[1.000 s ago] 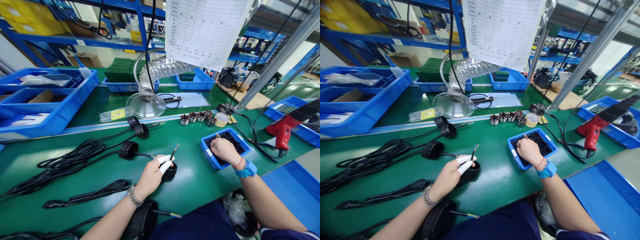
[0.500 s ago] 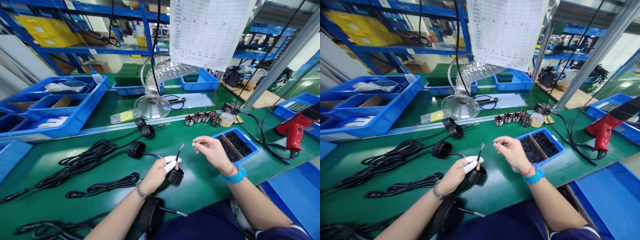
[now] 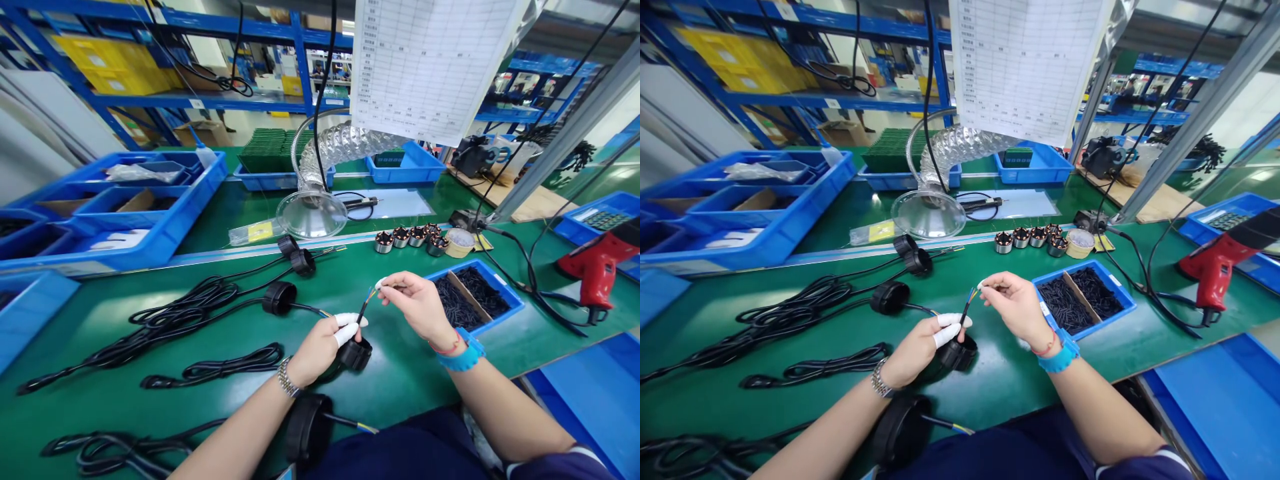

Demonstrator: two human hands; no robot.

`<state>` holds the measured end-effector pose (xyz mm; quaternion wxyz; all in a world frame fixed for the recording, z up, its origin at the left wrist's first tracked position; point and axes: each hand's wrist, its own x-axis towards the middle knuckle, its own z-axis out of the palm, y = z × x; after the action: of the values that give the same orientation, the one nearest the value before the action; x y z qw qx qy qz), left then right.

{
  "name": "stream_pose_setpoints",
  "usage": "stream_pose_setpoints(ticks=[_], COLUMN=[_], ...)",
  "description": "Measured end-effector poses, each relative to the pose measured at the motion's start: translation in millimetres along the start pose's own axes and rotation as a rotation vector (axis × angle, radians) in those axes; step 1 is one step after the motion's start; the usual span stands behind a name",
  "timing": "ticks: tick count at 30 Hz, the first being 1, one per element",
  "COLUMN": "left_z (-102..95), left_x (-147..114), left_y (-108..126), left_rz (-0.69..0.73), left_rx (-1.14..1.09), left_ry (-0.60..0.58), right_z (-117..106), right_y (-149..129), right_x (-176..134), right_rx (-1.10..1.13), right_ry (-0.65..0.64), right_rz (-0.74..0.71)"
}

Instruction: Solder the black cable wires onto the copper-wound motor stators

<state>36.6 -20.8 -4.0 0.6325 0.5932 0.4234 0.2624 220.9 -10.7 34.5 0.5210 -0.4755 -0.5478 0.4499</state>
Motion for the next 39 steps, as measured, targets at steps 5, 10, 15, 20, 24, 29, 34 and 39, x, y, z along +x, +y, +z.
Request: stream_pose_setpoints(ticks=[5, 10, 15, 20, 24, 29, 34, 39], left_z=[0.1, 0.2, -0.3, -3.8, -4.7, 0.9, -35.8, -114.8], left_x=[-0.5, -0.6, -0.6, -1.4, -0.4, 3.3, -19.4, -88.7], left_y=[-0.8, -2.0, -2.7, -4.4, -9.1, -8.5, 25.9, 28.9], left_rz=[0.004, -0.003, 0.014, 0.031, 0.055, 0.072, 0.216, 0.082], left_rx=[0.005, 0.001, -0.014, -0.081, -0.081, 0.043, 0.493, 0.935], left_ry=[0.003, -0.007, -0.058, -0.118, -0.152, -0.062, 0.262, 0.069], right_z=[-0.4, 0.4, -4.7, -1.7, 0.0, -8.5, 2.2, 15.8], right_y=[-0.9, -3.0, -4.2, 0.0, 1.8, 3.8, 19.9, 30.2], right_x=[-1.5, -0.7, 3.5, -1.4, -4.5, -10.1, -31.2, -36.0], right_rx=[-0.01, -0.053, -0.072, -0.069, -0.178, -0.276, -0.539, -0.572], right_ry=[-0.025, -0.049, -0.09, -0.289, -0.397, -0.408, -0.494, -0.502], right_rz=[-0.003, 0.009, 0.082, 0.125, 0.13, 0.191, 0.104, 0.024])
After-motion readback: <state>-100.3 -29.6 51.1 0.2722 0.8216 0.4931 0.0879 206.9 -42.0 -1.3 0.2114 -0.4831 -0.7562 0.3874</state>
